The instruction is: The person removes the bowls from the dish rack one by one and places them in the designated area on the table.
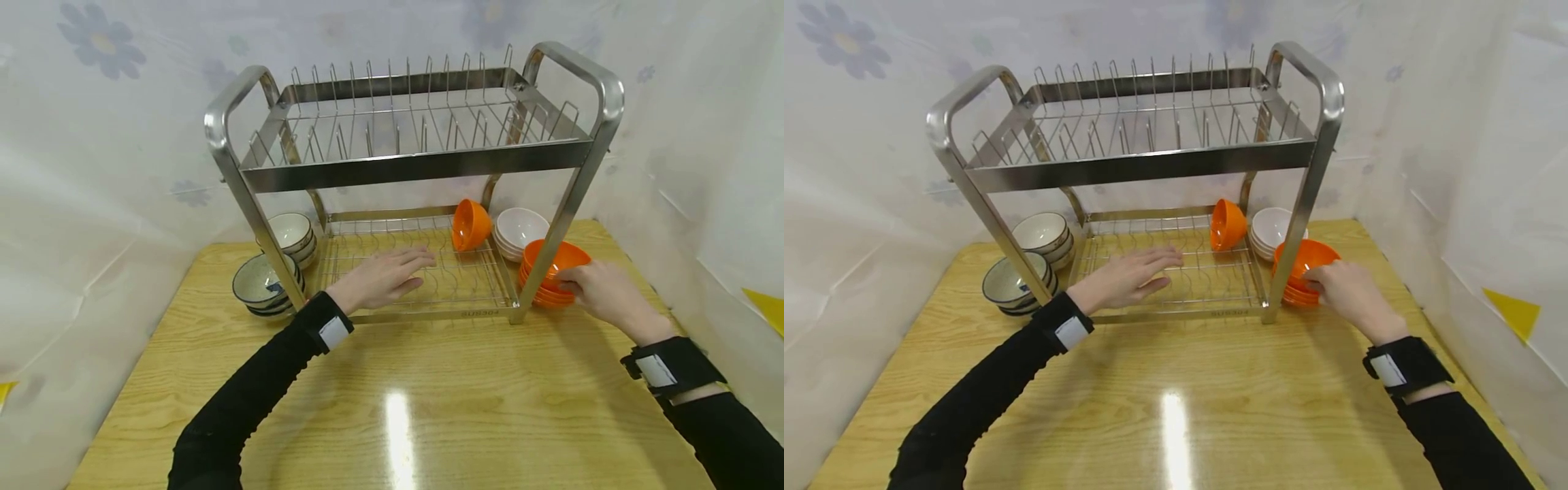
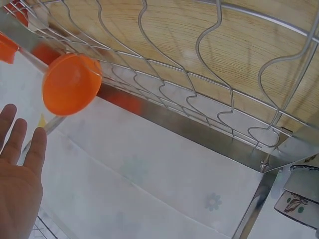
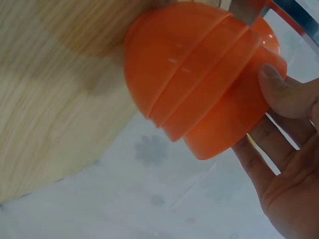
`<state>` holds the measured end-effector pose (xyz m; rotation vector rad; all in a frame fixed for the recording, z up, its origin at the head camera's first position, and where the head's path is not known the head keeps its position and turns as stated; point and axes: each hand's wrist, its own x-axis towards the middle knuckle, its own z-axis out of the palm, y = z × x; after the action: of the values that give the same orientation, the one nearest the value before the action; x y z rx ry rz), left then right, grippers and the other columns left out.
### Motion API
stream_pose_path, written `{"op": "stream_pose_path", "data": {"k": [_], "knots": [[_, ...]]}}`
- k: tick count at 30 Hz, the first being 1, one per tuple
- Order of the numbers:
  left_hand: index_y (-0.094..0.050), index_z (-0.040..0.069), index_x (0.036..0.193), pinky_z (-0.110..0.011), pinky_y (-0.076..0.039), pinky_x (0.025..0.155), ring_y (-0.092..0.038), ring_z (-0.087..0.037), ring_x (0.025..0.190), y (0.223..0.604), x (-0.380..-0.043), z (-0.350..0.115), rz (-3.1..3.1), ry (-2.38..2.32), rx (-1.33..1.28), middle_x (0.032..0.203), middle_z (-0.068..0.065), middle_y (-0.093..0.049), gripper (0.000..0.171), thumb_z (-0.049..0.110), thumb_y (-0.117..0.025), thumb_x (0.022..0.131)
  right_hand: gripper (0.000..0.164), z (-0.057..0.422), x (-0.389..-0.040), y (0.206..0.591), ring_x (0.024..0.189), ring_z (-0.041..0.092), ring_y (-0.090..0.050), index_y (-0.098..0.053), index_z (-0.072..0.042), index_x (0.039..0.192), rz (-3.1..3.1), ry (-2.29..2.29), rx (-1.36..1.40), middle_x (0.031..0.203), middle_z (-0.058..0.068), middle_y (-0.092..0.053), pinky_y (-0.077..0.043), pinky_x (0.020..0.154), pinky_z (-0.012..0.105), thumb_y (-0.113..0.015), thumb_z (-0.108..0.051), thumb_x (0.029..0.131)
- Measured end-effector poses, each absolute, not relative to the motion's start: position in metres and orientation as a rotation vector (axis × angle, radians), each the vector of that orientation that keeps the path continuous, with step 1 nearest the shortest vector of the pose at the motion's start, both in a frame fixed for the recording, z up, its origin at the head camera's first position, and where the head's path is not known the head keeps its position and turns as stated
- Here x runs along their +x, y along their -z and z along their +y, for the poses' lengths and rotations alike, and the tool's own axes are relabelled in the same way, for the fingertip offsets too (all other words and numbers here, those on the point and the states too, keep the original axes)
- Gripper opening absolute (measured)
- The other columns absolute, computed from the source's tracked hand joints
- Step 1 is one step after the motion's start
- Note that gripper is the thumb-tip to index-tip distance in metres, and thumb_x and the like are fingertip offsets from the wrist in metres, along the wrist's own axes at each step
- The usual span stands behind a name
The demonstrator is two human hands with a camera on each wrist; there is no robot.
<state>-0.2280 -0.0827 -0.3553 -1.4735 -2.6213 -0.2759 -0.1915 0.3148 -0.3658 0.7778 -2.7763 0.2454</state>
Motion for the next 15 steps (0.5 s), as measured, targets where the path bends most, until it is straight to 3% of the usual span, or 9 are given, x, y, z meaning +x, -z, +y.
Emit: {"op": "stream_pose_path", "data": {"k": [6,11,15], "knots": [[-0.051,0.008,0.145,-0.043,-0.036,0.123,-0.043,-0.029,0.147,0.356,-0.228,-0.080,-2.635,0.275,-1.483,0.154,-0.012,-0.050,0.041,0.020,-0.052,0.106,0.016,0.319,-0.193,0.371,0.069,0.027,-0.069,-0.079,0.000,0.092,-2.912,-0.314,0.797,0.087,0.016,-0.077,-0.058,0.067,0.049,-0.070,0.007,0.080],[-0.051,0.009,0.145,-0.044,-0.037,0.122,-0.043,-0.029,0.146,0.359,-0.230,-0.074,-2.670,0.247,-1.448,0.153,-0.011,-0.050,0.041,0.021,-0.052,0.106,0.007,0.319,-0.193,0.371,0.059,0.012,-0.053,-0.077,-0.001,0.091,-2.928,-0.374,0.764,0.074,0.004,-0.071,-0.050,0.059,0.033,-0.073,-0.006,0.088],[-0.047,0.012,0.149,-0.044,-0.043,0.117,-0.046,-0.027,0.144,0.357,-0.231,-0.070,-2.762,0.216,-1.337,0.155,-0.009,-0.048,0.044,0.026,-0.049,0.107,0.015,0.319,-0.191,0.369,0.054,0.004,-0.047,-0.077,0.002,0.100,-2.845,-0.434,0.766,0.081,0.011,-0.076,-0.050,0.056,0.028,-0.073,-0.008,0.090]]}}
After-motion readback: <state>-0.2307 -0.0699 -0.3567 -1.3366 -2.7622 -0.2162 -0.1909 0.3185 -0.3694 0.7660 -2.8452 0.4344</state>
